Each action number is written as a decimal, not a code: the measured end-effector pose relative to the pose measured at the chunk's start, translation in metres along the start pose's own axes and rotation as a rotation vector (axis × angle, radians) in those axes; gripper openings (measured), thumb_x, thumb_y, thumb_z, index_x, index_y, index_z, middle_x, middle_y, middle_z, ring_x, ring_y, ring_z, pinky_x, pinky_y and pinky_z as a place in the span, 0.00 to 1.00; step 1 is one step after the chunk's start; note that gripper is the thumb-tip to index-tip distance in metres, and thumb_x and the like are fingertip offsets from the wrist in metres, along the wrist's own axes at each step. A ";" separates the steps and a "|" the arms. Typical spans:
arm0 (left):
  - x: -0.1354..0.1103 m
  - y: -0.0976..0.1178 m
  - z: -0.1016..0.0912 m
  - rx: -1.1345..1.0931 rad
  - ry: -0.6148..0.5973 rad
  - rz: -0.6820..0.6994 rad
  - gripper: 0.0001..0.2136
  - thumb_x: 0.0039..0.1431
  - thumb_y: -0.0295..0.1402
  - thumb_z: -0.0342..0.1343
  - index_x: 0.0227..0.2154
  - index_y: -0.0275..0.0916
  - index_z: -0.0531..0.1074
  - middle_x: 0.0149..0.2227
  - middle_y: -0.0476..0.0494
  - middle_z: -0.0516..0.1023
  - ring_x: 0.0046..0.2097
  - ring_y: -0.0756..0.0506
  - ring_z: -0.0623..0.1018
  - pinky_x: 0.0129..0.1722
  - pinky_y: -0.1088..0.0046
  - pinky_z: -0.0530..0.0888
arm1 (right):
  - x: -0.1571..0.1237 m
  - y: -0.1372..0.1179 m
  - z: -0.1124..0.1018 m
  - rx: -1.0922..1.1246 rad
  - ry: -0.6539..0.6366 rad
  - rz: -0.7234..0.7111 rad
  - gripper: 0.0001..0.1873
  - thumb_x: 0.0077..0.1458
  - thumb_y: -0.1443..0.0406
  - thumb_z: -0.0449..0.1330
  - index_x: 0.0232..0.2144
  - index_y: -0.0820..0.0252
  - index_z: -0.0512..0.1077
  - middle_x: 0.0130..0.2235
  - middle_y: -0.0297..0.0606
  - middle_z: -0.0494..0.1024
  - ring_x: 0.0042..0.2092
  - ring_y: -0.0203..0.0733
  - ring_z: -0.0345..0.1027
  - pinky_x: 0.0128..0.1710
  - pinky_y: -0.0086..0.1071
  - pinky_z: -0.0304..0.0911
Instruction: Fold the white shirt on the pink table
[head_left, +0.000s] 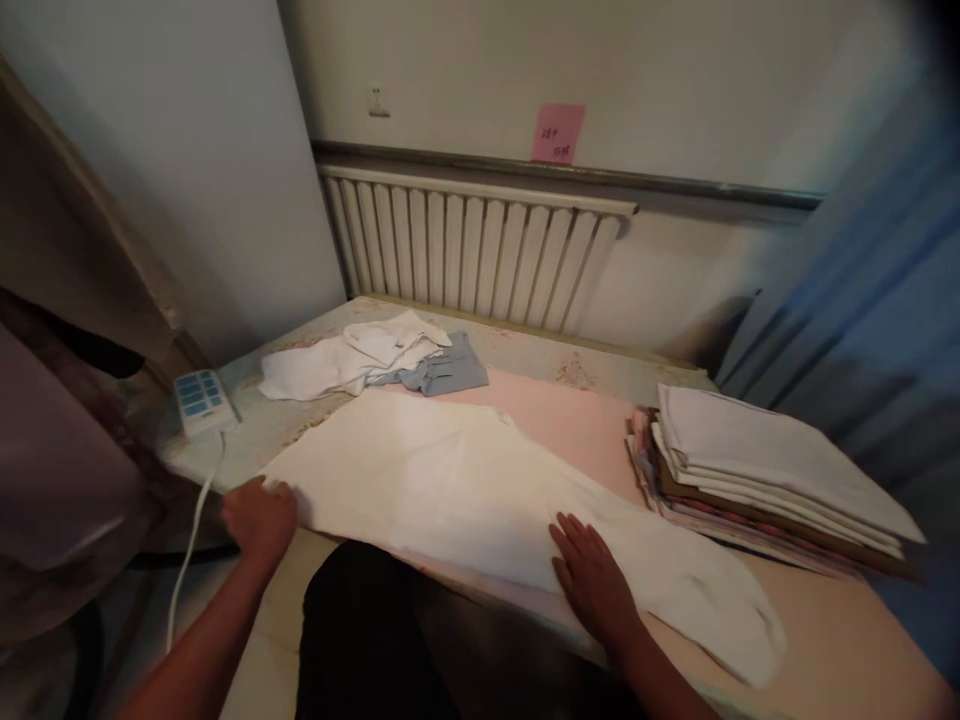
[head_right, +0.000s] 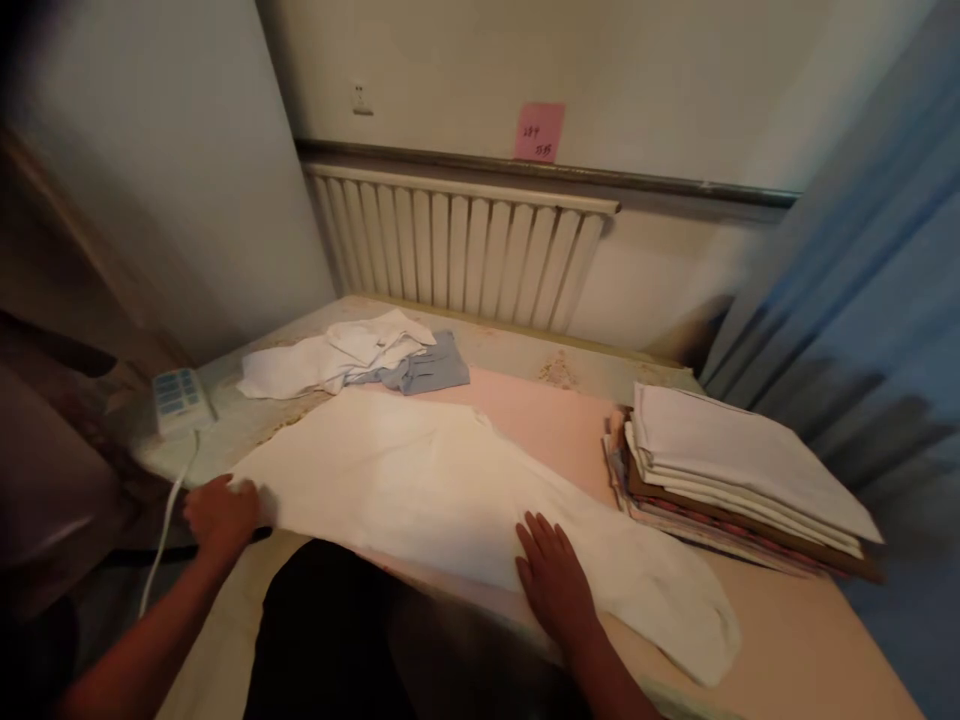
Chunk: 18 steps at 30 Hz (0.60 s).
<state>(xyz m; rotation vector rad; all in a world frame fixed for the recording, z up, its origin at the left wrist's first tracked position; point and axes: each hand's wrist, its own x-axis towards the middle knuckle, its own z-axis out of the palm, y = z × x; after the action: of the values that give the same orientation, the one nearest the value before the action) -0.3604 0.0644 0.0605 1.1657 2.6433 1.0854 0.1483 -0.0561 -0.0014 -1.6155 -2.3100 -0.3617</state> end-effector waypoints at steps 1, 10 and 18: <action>-0.015 0.014 0.008 -0.005 -0.024 0.133 0.18 0.54 0.30 0.54 0.48 0.29 0.66 0.57 0.29 0.65 0.61 0.28 0.61 0.55 0.44 0.62 | 0.001 -0.001 -0.003 -0.001 -0.007 0.008 0.23 0.62 0.62 0.50 0.60 0.56 0.62 0.63 0.41 0.61 0.64 0.48 0.52 0.62 0.47 0.50; -0.208 0.115 0.090 -0.041 -0.402 1.223 0.22 0.63 0.35 0.45 0.59 0.38 0.62 0.64 0.39 0.60 0.66 0.40 0.56 0.62 0.58 0.59 | 0.003 -0.004 -0.016 0.036 -0.022 0.062 0.24 0.60 0.66 0.52 0.59 0.57 0.63 0.62 0.41 0.62 0.64 0.47 0.52 0.62 0.47 0.52; -0.225 0.111 0.099 0.113 -0.336 1.366 0.22 0.64 0.36 0.45 0.60 0.40 0.62 0.63 0.39 0.62 0.64 0.38 0.60 0.61 0.52 0.59 | -0.039 -0.011 -0.017 0.137 0.201 0.128 0.24 0.59 0.68 0.52 0.58 0.61 0.63 0.59 0.45 0.67 0.62 0.48 0.57 0.59 0.48 0.60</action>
<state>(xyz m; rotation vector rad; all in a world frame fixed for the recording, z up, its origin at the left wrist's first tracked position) -0.0991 0.0238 0.0062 2.9309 1.4272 0.6069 0.1522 -0.0994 -0.0011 -1.5735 -2.0267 -0.3126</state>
